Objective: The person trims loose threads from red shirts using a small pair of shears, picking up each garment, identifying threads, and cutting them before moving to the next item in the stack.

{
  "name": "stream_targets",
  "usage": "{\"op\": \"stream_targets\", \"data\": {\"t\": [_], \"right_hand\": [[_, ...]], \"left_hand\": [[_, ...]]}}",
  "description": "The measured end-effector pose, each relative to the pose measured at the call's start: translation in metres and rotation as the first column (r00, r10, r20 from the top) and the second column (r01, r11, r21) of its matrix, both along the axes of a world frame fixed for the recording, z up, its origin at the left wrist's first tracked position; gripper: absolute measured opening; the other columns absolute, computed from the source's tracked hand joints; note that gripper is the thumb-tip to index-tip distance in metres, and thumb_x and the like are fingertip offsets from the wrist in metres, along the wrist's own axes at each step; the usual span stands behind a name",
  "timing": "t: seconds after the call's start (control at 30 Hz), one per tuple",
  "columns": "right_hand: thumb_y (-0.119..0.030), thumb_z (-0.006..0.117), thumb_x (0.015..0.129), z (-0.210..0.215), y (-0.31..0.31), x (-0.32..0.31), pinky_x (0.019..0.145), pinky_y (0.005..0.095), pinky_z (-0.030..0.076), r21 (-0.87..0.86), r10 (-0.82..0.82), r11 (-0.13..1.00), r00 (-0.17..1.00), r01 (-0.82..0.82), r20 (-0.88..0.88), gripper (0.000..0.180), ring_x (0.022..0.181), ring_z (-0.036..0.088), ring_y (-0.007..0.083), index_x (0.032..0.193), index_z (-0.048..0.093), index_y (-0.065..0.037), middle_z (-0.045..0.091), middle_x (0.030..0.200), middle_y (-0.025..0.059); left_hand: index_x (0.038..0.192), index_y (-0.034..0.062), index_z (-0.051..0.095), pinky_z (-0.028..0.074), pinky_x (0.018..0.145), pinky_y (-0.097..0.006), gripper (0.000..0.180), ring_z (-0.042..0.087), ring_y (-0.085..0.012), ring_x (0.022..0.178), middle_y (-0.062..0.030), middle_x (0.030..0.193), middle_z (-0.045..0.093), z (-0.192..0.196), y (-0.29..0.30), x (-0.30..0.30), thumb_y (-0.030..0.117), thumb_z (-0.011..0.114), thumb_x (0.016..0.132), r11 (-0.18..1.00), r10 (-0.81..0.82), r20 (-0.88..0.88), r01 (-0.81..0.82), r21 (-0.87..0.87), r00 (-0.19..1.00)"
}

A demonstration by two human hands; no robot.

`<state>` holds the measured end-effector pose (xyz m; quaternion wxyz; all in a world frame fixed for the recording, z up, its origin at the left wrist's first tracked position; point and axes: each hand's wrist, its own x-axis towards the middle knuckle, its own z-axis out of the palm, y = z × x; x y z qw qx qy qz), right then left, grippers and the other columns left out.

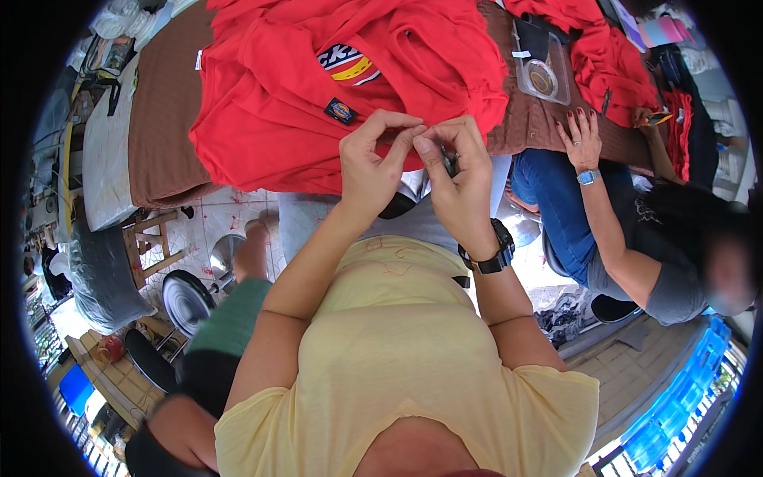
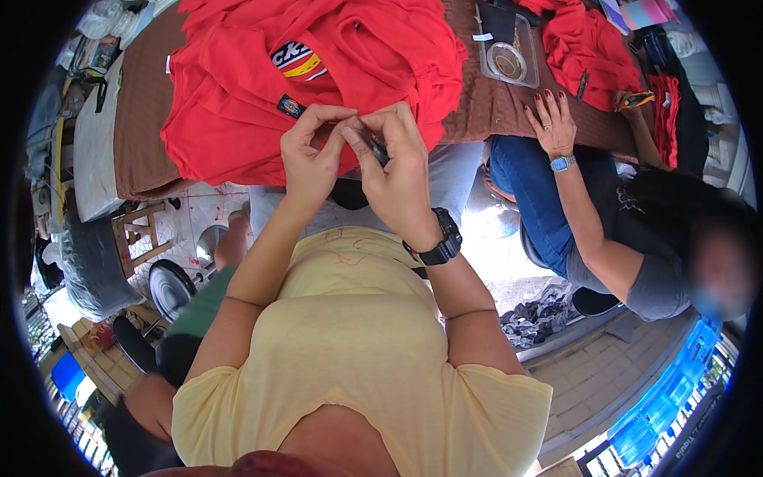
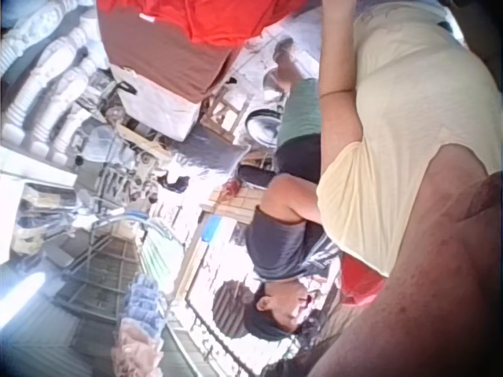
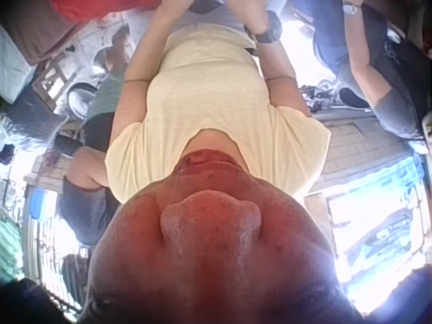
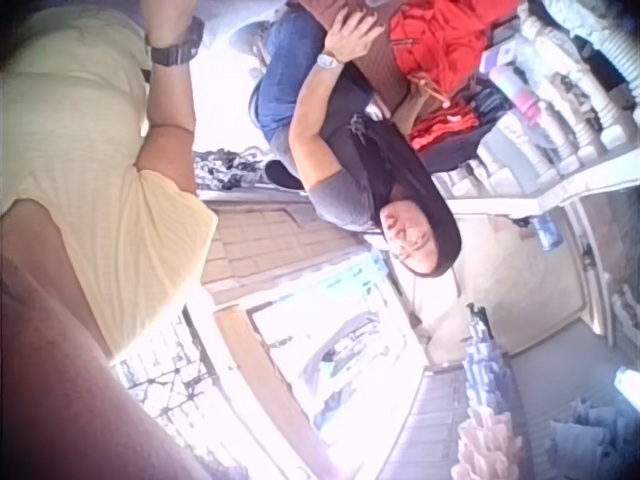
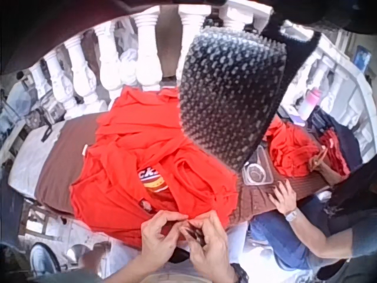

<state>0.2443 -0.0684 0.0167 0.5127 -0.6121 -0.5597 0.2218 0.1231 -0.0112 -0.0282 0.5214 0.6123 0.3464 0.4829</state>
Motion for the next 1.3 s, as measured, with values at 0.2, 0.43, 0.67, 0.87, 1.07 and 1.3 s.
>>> {"op": "stream_targets", "data": {"t": [0.2, 0.43, 0.67, 0.87, 1.07, 1.3], "right_hand": [[-0.042, 0.04, 0.11, 0.005, -0.007, 0.008, 0.051, 0.0239, 0.032, -0.393, -0.031, 0.855, 0.722, -0.34, -0.691, 0.049, 0.057, 0.04, 0.0074, 0.092, 0.06, -0.001, 0.041, 0.07, -0.0031], [-0.048, 0.035, 0.109, -0.006, -0.003, 0.003, 0.046, 0.0234, 0.022, -0.4, -0.038, 0.834, 0.684, -0.381, -0.729, 0.055, 0.051, 0.031, 0.0045, 0.09, 0.059, -0.002, 0.039, 0.067, -0.0036], [-0.048, 0.037, 0.109, -0.012, 0.001, 0.006, 0.046, 0.0233, 0.02, -0.396, -0.027, 0.819, 0.663, -0.415, -0.748, 0.054, 0.049, 0.029, 0.0042, 0.087, 0.059, -0.003, 0.038, 0.065, -0.0046], [-0.048, 0.04, 0.108, -0.007, -0.002, 0.012, 0.046, 0.0227, 0.02, -0.413, -0.042, 0.828, 0.692, -0.379, -0.721, 0.052, 0.05, 0.028, 0.0038, 0.086, 0.059, -0.004, 0.038, 0.064, -0.0055], [-0.018, 0.062, 0.099, -0.014, 0.006, 0.001, 0.049, 0.0233, 0.032, -0.04, -0.058, 0.998, 0.929, 0.047, -0.366, 0.018, 0.058, 0.04, 0.0045, 0.098, 0.059, 0.0, 0.046, 0.069, -0.0025], [0.001, 0.071, 0.088, -0.008, 0.012, 0.004, 0.057, 0.0283, 0.046, 0.09, -0.092, 0.992, 0.993, 0.085, 0.077, 0.015, 0.071, 0.06, 0.0163, 0.1, 0.063, 0.002, 0.059, 0.089, 0.0086]], "left_hand": [[0.107, 0.0011, 0.06, 0.052, 0.086, -0.026, 0.009, 0.066, -0.0094, 0.092, -0.004, 0.1, 0.067, -0.008, 0.002, -0.004, 0.009, 0.061, 0.102, 0.949, -0.007, 0.29, 0.098, -0.3, 0.957], [0.107, 0.0017, 0.059, 0.049, 0.079, -0.024, 0.011, 0.06, -0.0068, 0.084, -0.003, 0.094, 0.065, -0.003, -0.001, -0.005, 0.013, 0.059, 0.104, 0.931, -0.007, 0.297, 0.114, -0.347, 0.955], [0.104, 0.0024, 0.057, 0.048, 0.082, -0.024, 0.007, 0.06, -0.0082, 0.09, -0.0027, 0.092, 0.063, -0.007, 0.0, -0.011, 0.008, 0.061, 0.102, 0.911, -0.092, 0.355, 0.222, -0.347, 0.93], [0.111, 0.0029, 0.055, 0.05, 0.09, -0.028, 0.013, 0.06, -0.0114, 0.097, -0.0038, 0.102, 0.061, -0.013, 0.001, -0.008, 0.003, 0.062, 0.1, 0.929, 0.011, 0.395, 0.137, -0.345, 0.919], [0.124, 0.0031, 0.05, 0.05, 0.096, -0.029, 0.031, 0.059, -0.0125, 0.11, -0.0074, 0.117, 0.06, -0.012, -0.002, -0.002, -0.006, 0.062, 0.097, 0.981, -0.032, 0.348, 0.096, -0.167, 0.937], [0.121, 0.0001, 0.057, 0.047, 0.091, -0.026, 0.024, 0.056, -0.0108, 0.104, -0.0056, 0.113, 0.058, -0.003, -0.001, -0.001, -0.002, 0.063, 0.098, 0.987, -0.003, 0.258, 0.045, -0.156, 0.966]]}}
